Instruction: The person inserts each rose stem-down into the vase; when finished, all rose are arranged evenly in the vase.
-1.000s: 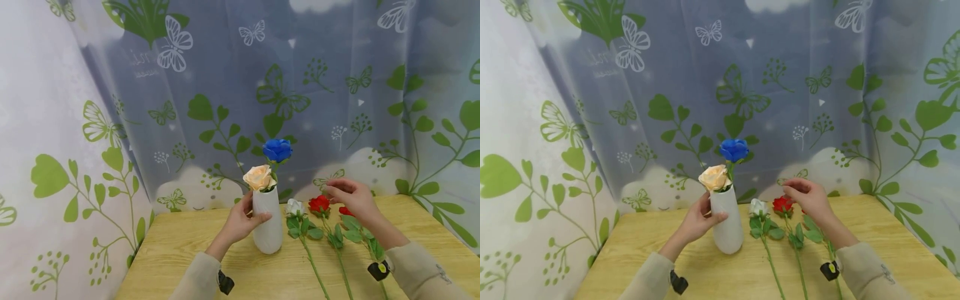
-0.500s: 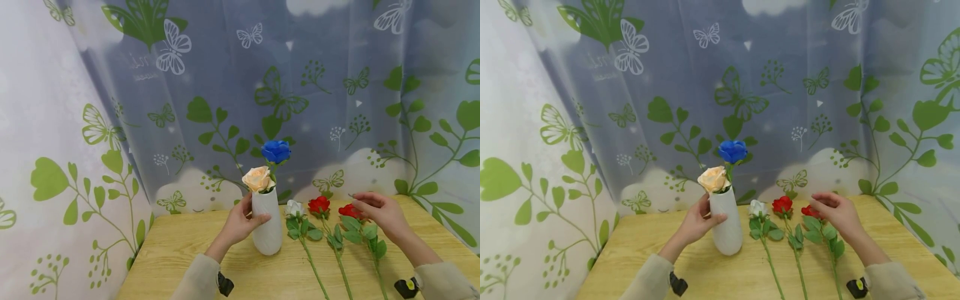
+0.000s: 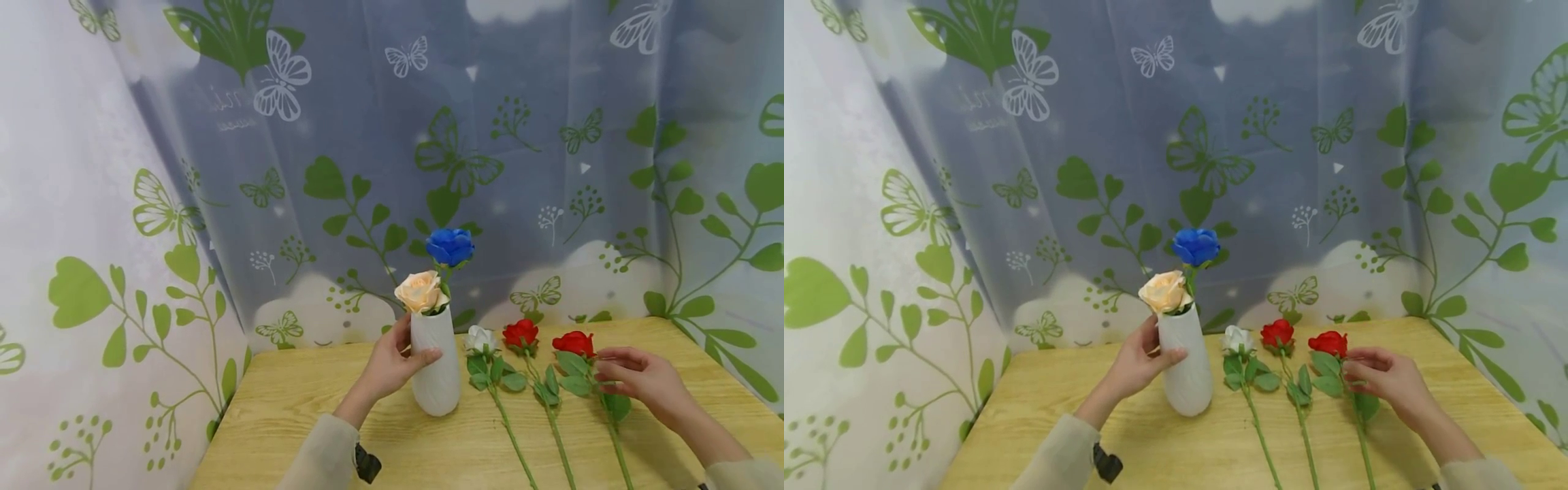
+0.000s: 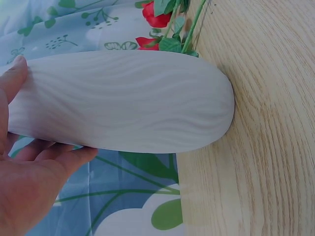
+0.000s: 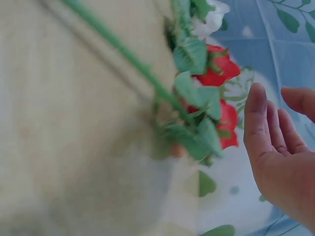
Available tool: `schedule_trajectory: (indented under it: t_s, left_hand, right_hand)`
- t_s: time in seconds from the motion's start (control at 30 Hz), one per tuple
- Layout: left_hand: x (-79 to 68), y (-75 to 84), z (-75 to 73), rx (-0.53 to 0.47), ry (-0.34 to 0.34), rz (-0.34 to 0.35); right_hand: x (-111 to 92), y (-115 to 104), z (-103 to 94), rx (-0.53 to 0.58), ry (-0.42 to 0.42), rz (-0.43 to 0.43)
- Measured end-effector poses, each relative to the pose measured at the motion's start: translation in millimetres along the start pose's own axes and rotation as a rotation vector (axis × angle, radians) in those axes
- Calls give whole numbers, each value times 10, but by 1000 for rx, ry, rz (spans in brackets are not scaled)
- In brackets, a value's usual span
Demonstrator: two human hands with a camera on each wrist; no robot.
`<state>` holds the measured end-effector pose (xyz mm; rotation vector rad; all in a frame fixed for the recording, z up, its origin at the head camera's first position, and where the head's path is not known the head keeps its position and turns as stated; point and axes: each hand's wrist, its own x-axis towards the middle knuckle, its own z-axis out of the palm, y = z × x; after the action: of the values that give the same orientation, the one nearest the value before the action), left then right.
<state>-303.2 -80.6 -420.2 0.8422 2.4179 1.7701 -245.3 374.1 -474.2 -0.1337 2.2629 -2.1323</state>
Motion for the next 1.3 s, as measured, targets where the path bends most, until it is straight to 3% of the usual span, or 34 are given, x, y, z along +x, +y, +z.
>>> schedule_trajectory:
  t_s: [0.3, 0.53, 0.97, 1.3]
  left_hand:
    - [-2, -4, -2, 2, 1, 1]
    - [0, 12, -11, 11, -3, -1]
    - [-10, 10, 0, 4, 5, -3]
    - [-8, 5, 3, -7, 6, -8]
  right_hand:
    - [-98, 302, -131, -59, -49, 115]
    - [-130, 348, -176, -57, -90, 166]
    - [-112, 438, -227, -139, -65, 244]
    - [-72, 375, -99, -354, -19, 239]
